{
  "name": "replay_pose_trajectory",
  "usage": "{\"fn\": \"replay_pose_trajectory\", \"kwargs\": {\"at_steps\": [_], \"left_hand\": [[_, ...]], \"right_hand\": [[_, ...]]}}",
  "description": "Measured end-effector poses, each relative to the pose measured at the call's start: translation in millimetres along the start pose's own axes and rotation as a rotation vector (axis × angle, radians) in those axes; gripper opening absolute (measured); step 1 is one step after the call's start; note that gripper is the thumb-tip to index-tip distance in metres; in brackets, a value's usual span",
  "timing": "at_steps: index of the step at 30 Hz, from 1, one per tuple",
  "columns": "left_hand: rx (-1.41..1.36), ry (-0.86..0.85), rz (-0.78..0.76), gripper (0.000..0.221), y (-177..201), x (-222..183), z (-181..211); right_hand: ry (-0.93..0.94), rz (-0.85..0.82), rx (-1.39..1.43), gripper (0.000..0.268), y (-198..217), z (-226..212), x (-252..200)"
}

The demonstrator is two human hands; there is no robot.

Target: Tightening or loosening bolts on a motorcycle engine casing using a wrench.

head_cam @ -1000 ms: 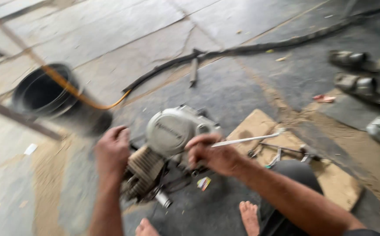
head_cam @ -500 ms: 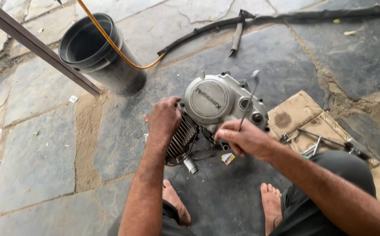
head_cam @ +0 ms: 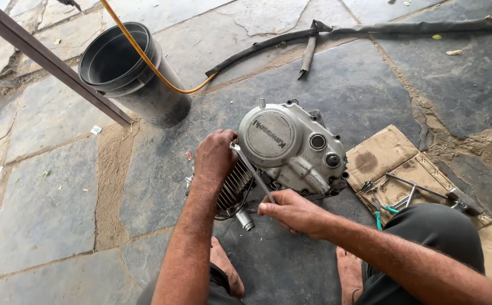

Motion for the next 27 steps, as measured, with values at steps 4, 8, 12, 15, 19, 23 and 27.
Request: {"fn": "replay_pose_trajectory", "kwargs": {"at_steps": [4,8,12,15,19,23,27], "left_hand": [[-0.081,-0.022,0.045,0.015,5.6,-1.3,-2.4],[-0.032,-0.047,0.028,0.013,0.2,-2.0,-2.0],[-0.009,-0.078,0.150,0.012,-7.8,-4.0,-5.9],[-0.014,-0.110,0.200,0.011,-16.8,-4.3,-10.7],[-0.020,-0.063,-0.047,0.016,-23.8,4.9,-20.7],[-0.317,-0.086,-0.054,0.021,8.2,7.3,-29.2],[-0.749,0.240,-0.367,0.027,9.6,13.9,-34.5]], "right_hand": [[0.057,0.082,0.040,0.043,1.9,1.1,3.8],[0.131,0.150,0.104,0.053,0.4,6.1,5.6],[0.216,0.184,0.138,0.052,-2.0,12.2,9.8],[0.225,0.202,0.167,0.046,-5.9,20.9,15.2],[0.205,0.234,0.236,0.041,-12.2,27.9,19.5],[0.225,0.231,0.293,0.038,-23.9,15.8,18.6],[0.241,0.257,0.380,0.037,-36.3,4.9,37.6]]}}
Point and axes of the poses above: each hand's wrist, its own x-axis towards the middle knuckle, its own y-axis out of the back of the hand, z = x × y, the point moved 2 cm from there along x, towards the middle knuckle, and after that the axes turned 4 degrees about x, right-handed, at the moved point
